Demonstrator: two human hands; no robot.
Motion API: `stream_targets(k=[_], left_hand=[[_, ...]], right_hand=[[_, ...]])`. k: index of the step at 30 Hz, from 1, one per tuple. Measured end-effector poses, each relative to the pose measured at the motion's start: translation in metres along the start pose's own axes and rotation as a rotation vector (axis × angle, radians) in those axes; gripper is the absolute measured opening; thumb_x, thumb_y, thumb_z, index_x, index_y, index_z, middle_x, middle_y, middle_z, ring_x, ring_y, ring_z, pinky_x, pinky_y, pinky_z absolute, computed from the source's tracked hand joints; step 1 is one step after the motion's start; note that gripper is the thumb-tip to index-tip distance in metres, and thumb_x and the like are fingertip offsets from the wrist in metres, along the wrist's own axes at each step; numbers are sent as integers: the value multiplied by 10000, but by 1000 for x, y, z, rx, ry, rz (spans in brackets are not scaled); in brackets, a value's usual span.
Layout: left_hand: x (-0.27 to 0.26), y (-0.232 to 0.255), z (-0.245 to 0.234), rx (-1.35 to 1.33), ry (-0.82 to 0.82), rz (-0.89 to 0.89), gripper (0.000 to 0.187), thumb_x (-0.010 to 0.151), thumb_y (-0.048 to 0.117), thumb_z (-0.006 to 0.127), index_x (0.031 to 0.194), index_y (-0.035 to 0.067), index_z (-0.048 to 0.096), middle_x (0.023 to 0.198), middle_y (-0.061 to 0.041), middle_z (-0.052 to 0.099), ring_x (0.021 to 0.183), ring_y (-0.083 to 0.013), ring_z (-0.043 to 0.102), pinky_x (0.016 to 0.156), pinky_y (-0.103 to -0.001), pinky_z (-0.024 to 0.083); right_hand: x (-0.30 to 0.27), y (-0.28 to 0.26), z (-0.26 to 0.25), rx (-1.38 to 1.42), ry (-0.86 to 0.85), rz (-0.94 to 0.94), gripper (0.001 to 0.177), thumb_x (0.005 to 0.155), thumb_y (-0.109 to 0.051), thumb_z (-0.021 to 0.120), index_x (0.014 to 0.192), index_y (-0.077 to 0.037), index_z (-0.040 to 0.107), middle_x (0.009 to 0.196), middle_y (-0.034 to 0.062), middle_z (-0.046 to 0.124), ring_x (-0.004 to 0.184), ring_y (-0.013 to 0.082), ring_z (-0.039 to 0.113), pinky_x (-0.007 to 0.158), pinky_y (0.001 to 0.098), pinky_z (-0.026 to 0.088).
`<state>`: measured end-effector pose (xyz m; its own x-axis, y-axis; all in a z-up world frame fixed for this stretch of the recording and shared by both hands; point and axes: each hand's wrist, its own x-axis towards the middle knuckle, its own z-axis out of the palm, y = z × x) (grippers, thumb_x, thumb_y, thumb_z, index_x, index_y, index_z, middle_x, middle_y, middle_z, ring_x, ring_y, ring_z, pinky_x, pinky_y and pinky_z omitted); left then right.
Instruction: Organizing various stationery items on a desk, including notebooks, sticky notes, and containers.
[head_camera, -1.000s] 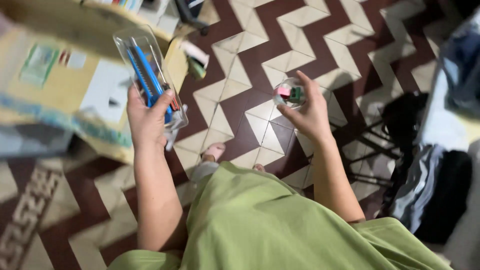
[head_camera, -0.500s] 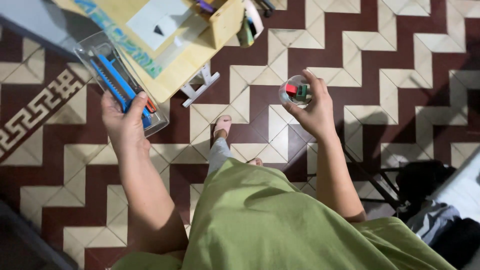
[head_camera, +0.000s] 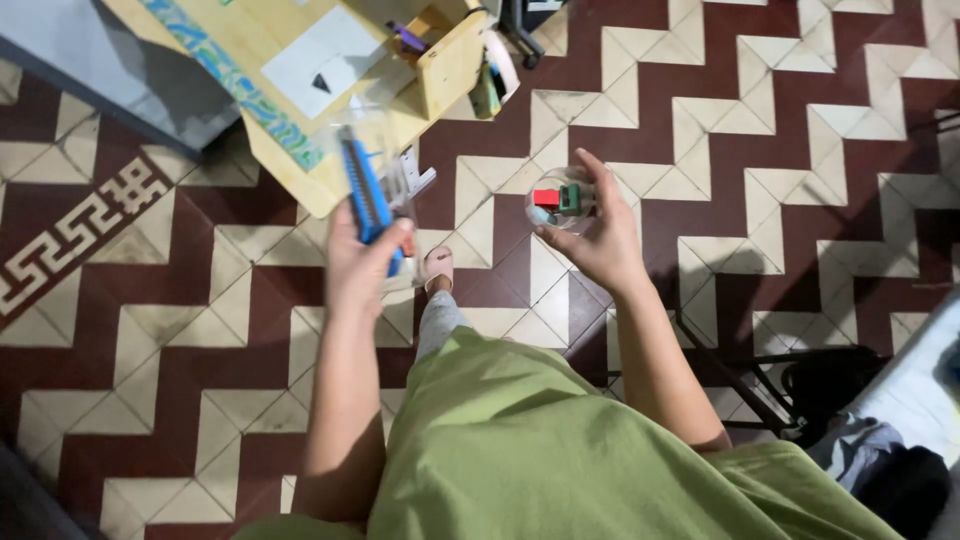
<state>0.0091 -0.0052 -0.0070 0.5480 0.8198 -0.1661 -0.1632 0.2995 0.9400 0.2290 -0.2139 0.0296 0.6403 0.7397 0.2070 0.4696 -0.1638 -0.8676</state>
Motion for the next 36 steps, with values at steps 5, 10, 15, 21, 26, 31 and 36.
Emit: stream_targets(k=[5,10,15,21,26,31,36], left_hand=[[1,-16,43,52,-165,-51,515,825,-30,792,1267,8,530,920,-75,692,723,-156,686,655,-315,586],[-4,-12,78,79,-300,-33,543,810,18,836,1286,6,574,954,-48,684,748,-131,666,666,-303,579],[7,-25,88,224,-309,-84,638,756,33,861,1313,36,550,990,-20,709,832,-92,699,749,-265,602],[25,-21,90,183,-310,-191,563,751,-5,813,1261,21,578,873,-37,678,672,-119,644,589,-299,564],[67,-23,86,124,-355,-151,503,774,-26,812,1220,6,582,886,-42,688,680,-116,663,604,-287,571],[122,-18,90,106,-365,-163,514,766,-34,804,1222,6,570,880,-52,698,662,-118,664,589,-285,571],[173,18,99,276,-346,-89,615,769,-23,831,1311,4,542,842,-31,691,659,-89,645,589,-263,556]], right_hand=[[-7,-2,-18,5,25,-28,985,710,-83,937,1540,-66,408,1368,153,611,1229,232,636,1011,360,563],[-12,8,-34,89,-15,33,922,753,-147,928,1531,-69,437,1365,120,629,1213,195,654,1017,348,558],[-8,10,-43,219,-24,145,866,767,-157,905,1518,-70,482,1333,84,622,1160,164,641,1026,334,533],[18,15,-34,159,-33,148,839,751,-132,901,1488,-69,505,1275,87,633,1108,153,652,974,319,552],[56,25,-25,248,-58,118,834,757,-109,903,1489,-55,506,1293,91,636,1133,159,648,1000,318,544],[108,23,-12,98,-34,108,844,726,-103,910,1473,-67,518,1301,86,639,1128,170,665,971,320,553],[167,25,2,70,-13,93,845,719,-111,910,1463,-75,511,1310,90,646,1128,168,671,941,318,542]])
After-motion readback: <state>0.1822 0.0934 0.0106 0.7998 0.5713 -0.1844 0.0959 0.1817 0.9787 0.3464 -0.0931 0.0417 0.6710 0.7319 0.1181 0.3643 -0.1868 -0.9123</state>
